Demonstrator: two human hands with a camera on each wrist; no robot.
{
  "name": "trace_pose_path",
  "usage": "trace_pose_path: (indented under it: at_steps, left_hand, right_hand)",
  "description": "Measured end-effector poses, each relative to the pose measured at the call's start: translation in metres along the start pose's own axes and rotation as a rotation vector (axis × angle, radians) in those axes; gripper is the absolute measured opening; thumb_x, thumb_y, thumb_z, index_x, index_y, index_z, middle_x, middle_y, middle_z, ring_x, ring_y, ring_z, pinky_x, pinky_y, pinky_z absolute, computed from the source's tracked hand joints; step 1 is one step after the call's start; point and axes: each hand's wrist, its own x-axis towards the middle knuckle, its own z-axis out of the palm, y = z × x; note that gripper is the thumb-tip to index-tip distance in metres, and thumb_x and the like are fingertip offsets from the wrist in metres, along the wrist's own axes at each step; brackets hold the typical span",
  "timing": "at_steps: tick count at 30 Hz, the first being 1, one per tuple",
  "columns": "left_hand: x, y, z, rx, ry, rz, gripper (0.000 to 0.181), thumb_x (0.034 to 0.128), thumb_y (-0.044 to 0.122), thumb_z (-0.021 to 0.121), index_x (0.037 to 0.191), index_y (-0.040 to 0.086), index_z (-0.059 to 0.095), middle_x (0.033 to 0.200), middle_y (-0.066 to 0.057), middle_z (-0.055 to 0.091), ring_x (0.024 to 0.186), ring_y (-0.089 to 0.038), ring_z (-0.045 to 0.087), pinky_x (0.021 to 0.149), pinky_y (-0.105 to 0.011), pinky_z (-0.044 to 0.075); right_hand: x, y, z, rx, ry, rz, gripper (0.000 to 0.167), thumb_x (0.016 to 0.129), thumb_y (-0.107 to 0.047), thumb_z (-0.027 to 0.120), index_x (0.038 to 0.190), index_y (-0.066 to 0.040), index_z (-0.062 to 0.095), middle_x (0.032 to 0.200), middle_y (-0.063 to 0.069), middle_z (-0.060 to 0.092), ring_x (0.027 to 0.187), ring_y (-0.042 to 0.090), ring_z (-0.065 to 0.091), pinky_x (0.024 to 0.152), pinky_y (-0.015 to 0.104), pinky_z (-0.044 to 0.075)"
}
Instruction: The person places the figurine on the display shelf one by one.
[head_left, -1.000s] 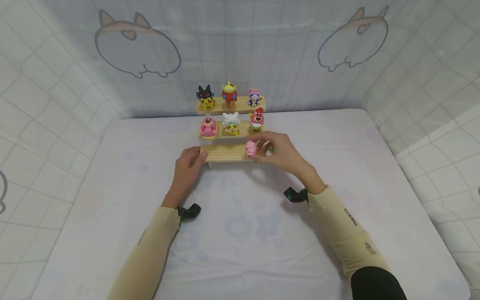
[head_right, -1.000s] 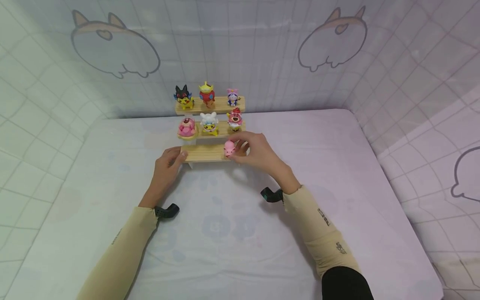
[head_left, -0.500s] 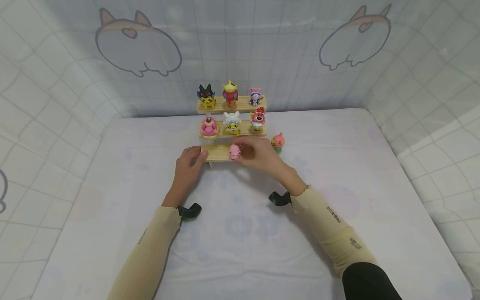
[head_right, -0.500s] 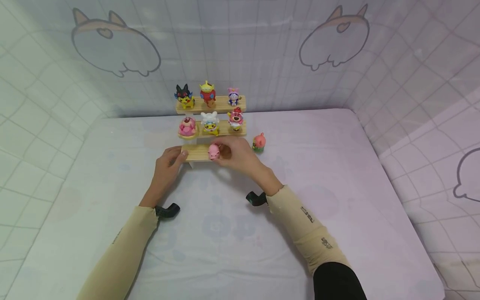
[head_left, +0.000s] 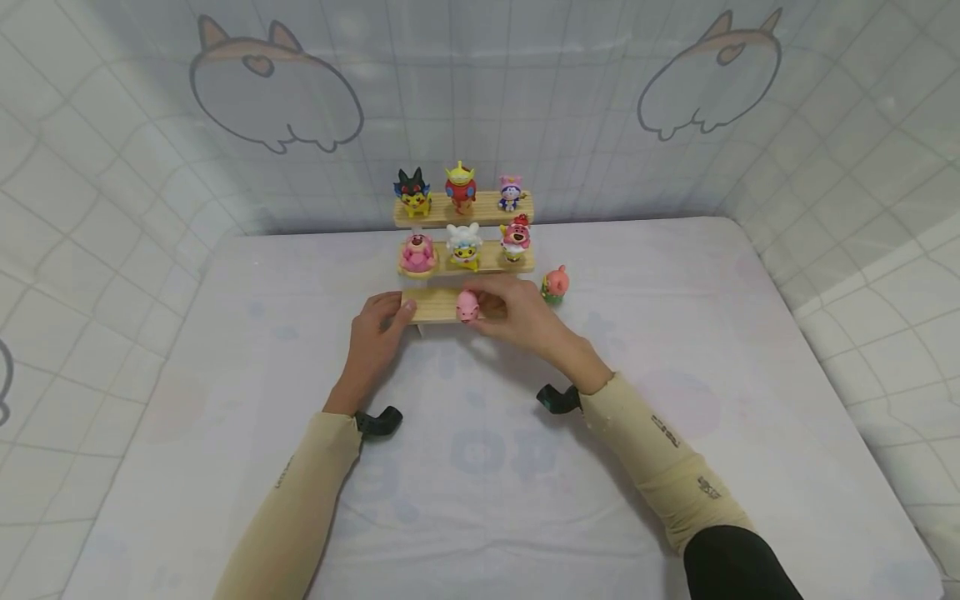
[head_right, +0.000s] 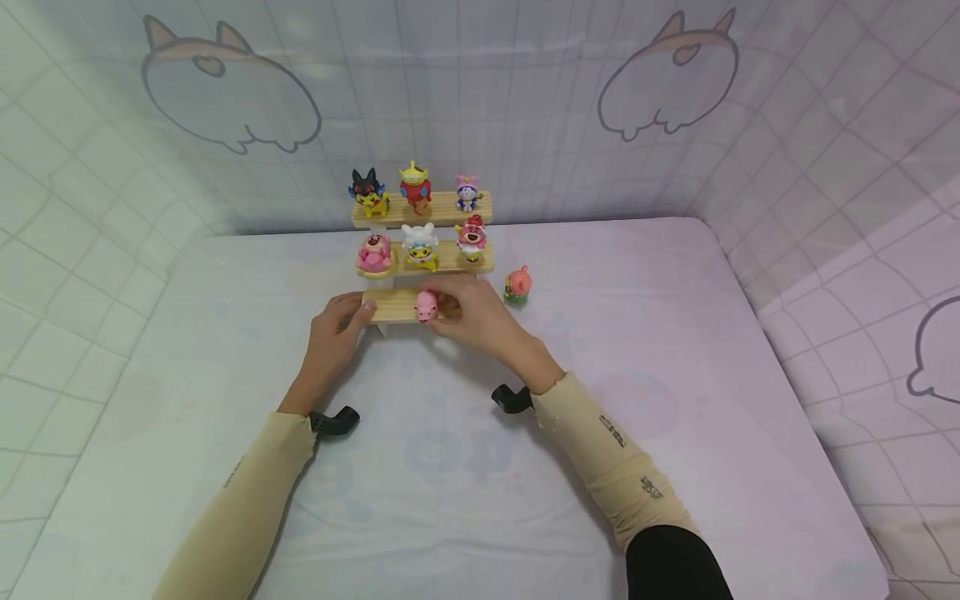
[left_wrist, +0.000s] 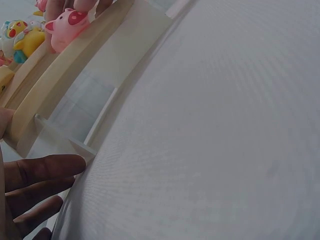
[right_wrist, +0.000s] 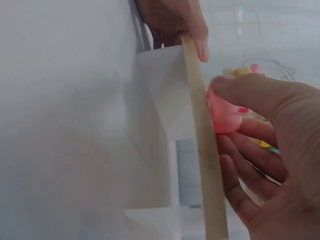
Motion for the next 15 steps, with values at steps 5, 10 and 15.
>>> trace_pose_path:
  at_steps: [5,10,15]
  left_hand:
    - [0.0,0.0,-0.001,-0.012,0.01,0.006,0.041,0.1067,0.031,0.063,0.119,-0.006,0.076,0.134,-0.022,0.069,0.137,-0.034,0.055,0.121,-0.052,0.039]
    - [0.0,0.001,-0.001,-0.026,0.01,0.004,0.041,0.1067,0.031,0.063,0.118,-0.006,0.076,0.134,-0.022,0.069,0.137,-0.033,0.056,0.121,-0.052,0.039]
    - [0.0,0.001,-0.001,-0.03,0.01,0.001,0.04,0.1066,0.031,0.063,0.118,-0.006,0.076,0.133,-0.022,0.069,0.137,-0.033,0.055,0.121,-0.051,0.039]
  right_hand:
    - [-0.004,0.003,-0.007,0.005,-0.015,0.011,0.058,0.086,-0.021,0.09,0.138,-0.011,0.068,0.133,0.003,0.071,0.114,0.016,0.069,0.098,0.034,0.059]
    - [-0.008,0.006,-0.021,0.011,-0.01,0.011,0.054,0.086,-0.024,0.09,0.135,-0.012,0.071,0.126,0.001,0.074,0.113,0.017,0.069,0.097,0.036,0.058]
    - [-0.012,0.009,-0.037,0.025,0.011,-0.001,0.045,0.088,-0.025,0.089,0.128,-0.011,0.075,0.12,0.003,0.077,0.103,0.018,0.07,0.091,0.039,0.06]
